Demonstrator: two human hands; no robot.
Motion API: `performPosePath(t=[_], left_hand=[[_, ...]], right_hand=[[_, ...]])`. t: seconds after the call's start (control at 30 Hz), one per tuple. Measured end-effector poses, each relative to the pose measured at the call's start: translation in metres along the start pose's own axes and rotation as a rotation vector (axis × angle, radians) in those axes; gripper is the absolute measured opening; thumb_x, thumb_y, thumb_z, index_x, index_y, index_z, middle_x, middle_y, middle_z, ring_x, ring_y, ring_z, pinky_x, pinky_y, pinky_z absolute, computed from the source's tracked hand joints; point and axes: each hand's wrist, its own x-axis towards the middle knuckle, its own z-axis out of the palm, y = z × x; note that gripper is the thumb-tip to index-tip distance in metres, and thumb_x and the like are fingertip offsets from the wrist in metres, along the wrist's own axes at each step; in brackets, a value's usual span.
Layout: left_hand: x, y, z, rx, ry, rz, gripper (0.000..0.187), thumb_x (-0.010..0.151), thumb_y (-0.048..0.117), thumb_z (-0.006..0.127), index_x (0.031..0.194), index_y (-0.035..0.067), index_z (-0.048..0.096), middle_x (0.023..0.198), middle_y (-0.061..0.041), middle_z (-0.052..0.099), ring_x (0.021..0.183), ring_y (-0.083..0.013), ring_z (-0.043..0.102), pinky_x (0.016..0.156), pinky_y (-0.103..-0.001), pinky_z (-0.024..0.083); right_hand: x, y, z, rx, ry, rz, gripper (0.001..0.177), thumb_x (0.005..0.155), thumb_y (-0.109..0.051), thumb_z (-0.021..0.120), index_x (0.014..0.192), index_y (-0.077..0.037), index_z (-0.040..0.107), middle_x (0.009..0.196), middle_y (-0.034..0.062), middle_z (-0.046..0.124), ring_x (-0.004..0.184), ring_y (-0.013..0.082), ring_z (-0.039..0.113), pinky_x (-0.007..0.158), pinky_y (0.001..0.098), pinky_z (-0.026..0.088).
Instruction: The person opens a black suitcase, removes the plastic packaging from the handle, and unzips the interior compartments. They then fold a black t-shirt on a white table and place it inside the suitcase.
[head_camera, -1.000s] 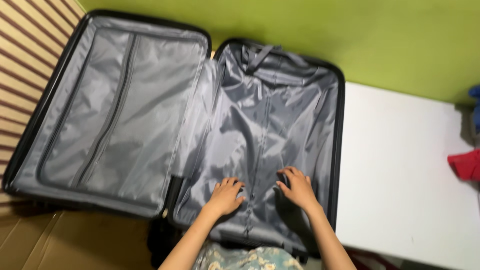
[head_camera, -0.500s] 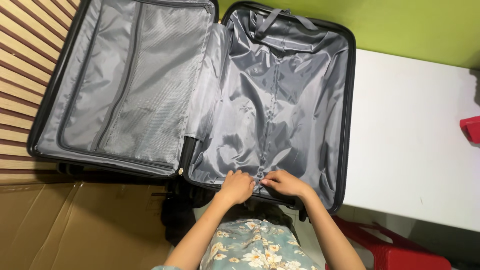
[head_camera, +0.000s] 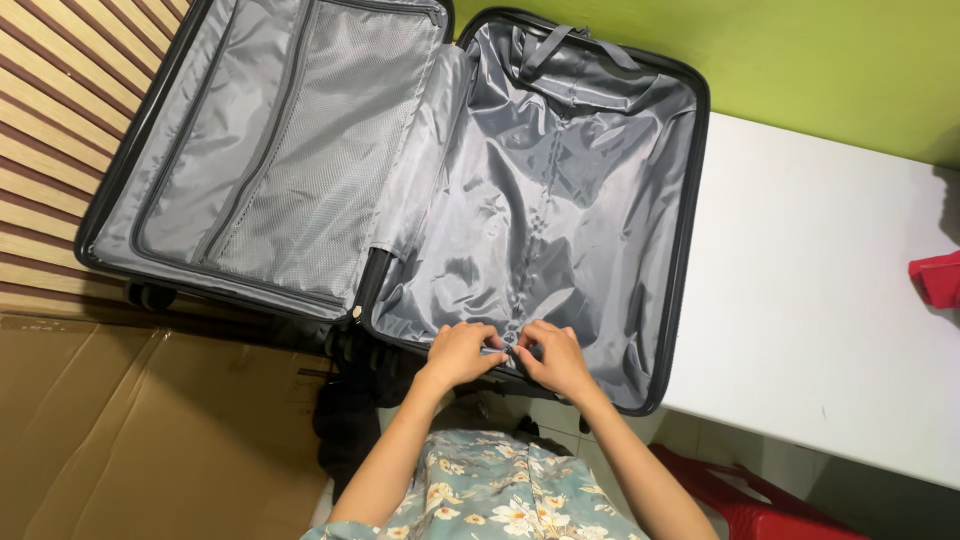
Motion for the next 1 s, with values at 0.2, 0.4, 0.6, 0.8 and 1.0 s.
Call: performPosePath(t=[0.2, 0.4, 0.6, 0.8, 1.0], left_hand=[[0.002, -0.011, 0.010, -0.067, 0.146, 0.027, 0.016, 0.081, 0.031, 0.075, 0.085, 0.016, 0.075, 0.092, -0.001, 0.075, 0.093, -0.0254, 0.068, 0.081, -0.041, 0.050], [0.008, 0.008, 0.008, 0.034, 0.184, -0.017, 0.036, 0.071, 0.042, 0.082, 0.090, 0.013, 0.074, 0.098, -0.004, 0.072, 0.099, -0.0289, 0.063, 0.084, -0.046, 0.046], [0.028, 0.008, 0.010, 0.007, 0.165, 0.005, 0.028, 0.070, 0.032, 0.079, 0.089, 0.013, 0.073, 0.098, -0.006, 0.071, 0.099, -0.0300, 0.065, 0.087, -0.044, 0.052], [0.016, 0.020, 0.003, -0.074, 0.319, 0.118, 0.019, 0.073, 0.024, 0.079, 0.082, 0.011, 0.069, 0.088, -0.005, 0.068, 0.091, -0.0276, 0.066, 0.077, -0.042, 0.051], [-0.009, 0.022, -0.002, 0.153, 0.639, 0.584, 0.019, 0.076, 0.016, 0.080, 0.082, 0.009, 0.064, 0.087, -0.004, 0.060, 0.083, -0.0257, 0.059, 0.070, -0.040, 0.046]], right_hand=[[0.005, 0.004, 0.010, -0.041, 0.049, 0.060, 0.013, 0.084, -0.020, 0.073, 0.081, -0.009, 0.065, 0.082, 0.0015, 0.064, 0.082, 0.0216, 0.065, 0.082, 0.0394, 0.037], [0.021, 0.015, 0.019, -0.105, 0.107, 0.087, 0.011, 0.085, -0.018, 0.071, 0.084, -0.010, 0.064, 0.083, 0.0019, 0.061, 0.082, 0.0238, 0.062, 0.080, 0.0391, 0.038], [0.024, 0.018, 0.019, -0.004, 0.228, 0.068, 0.010, 0.085, -0.014, 0.073, 0.087, -0.008, 0.065, 0.084, 0.0021, 0.063, 0.080, 0.0222, 0.064, 0.079, 0.0386, 0.041], [0.014, 0.033, 0.010, 0.405, 0.178, 0.092, 0.011, 0.087, -0.008, 0.073, 0.088, -0.001, 0.064, 0.084, 0.0055, 0.063, 0.078, 0.0157, 0.062, 0.074, 0.0304, 0.049], [0.011, 0.004, -0.010, 0.242, 0.185, 0.021, 0.011, 0.085, -0.007, 0.073, 0.088, -0.001, 0.066, 0.082, 0.0082, 0.065, 0.077, 0.0208, 0.066, 0.072, 0.0317, 0.049]])
